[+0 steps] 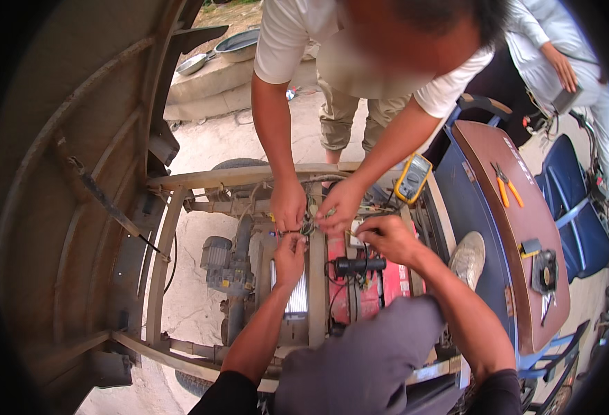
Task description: The person connects and organizes electrical wires inside a vehicle frame using pliers. They pull and group colored wires and connectors by hand near an electrical unit.
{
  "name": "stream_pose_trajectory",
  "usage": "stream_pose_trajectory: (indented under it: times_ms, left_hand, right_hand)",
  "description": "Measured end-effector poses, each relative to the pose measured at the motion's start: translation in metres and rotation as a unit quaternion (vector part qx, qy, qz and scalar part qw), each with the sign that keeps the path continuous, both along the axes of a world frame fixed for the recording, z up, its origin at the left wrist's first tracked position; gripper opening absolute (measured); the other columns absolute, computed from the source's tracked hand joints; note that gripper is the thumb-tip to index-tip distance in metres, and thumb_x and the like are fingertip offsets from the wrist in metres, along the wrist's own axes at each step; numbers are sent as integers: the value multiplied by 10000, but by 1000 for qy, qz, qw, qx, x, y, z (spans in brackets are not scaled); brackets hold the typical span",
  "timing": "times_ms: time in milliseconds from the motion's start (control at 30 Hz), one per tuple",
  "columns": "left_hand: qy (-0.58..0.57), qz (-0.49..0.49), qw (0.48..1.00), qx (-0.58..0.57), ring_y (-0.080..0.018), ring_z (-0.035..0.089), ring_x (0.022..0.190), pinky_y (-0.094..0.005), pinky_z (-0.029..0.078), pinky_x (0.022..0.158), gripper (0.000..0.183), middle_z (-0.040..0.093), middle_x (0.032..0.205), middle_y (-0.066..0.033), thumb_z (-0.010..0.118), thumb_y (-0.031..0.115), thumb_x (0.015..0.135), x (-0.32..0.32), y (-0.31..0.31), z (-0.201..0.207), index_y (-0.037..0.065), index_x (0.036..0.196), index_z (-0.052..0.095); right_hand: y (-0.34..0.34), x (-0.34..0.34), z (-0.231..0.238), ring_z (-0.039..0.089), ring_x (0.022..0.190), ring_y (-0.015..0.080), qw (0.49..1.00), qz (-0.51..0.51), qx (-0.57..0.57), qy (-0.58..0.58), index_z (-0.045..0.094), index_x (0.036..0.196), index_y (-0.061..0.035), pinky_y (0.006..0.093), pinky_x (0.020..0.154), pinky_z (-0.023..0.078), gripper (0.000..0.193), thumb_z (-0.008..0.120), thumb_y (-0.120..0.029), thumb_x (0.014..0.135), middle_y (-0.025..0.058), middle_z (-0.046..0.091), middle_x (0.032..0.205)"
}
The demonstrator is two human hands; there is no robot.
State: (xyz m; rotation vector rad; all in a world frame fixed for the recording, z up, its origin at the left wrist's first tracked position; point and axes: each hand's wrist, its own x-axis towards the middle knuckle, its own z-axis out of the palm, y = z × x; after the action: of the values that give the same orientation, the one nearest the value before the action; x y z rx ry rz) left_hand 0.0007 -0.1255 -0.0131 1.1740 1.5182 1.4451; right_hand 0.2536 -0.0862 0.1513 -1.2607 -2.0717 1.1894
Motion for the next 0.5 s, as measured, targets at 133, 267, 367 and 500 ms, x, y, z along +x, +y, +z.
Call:
stream_pose_trajectory:
  times_ms: [133, 267, 367, 500]
  left_hand:
    - [1, 6, 1000, 0, -93, 627, 764, -253, 524, 709, 79, 656, 848, -39, 593, 65, 977, 12, 8, 1, -13, 980, 601]
    - [-4, 28, 1000, -12, -93, 633, 761, -250, 526, 706, 71, 664, 852, -41, 586, 50, 978, 5, 7, 2, -17, 986, 609]
    - [8, 32, 999, -22, -94, 636, 753, -254, 520, 709, 76, 662, 830, -39, 586, 48, 977, 3, 5, 5, -16, 997, 623]
    - [-19, 49, 998, -29, -105, 655, 785, -254, 525, 727, 86, 674, 855, -51, 586, 43, 975, 7, 3, 12, -21, 1019, 622]
  right_hand:
    - [43, -44, -36, 680, 802, 355, 992, 64, 14, -108, 742, 965, -30, 407, 775, 533, 186, 628, -110, 842, 215, 703, 898]
    - [64, -51, -60, 663, 904, 408, 973, 115, 80, -182, 735, 1002, -44, 475, 836, 524, 238, 579, -90, 829, 251, 687, 916]
    - [71, -51, -77, 653, 911, 420, 990, 7, 69, -124, 708, 1089, -49, 489, 820, 525, 293, 566, -85, 835, 273, 677, 908]
    - [67, -61, -87, 701, 844, 321, 999, -25, -31, 15, 668, 1187, -39, 409, 752, 552, 356, 656, -78, 833, 232, 690, 962]
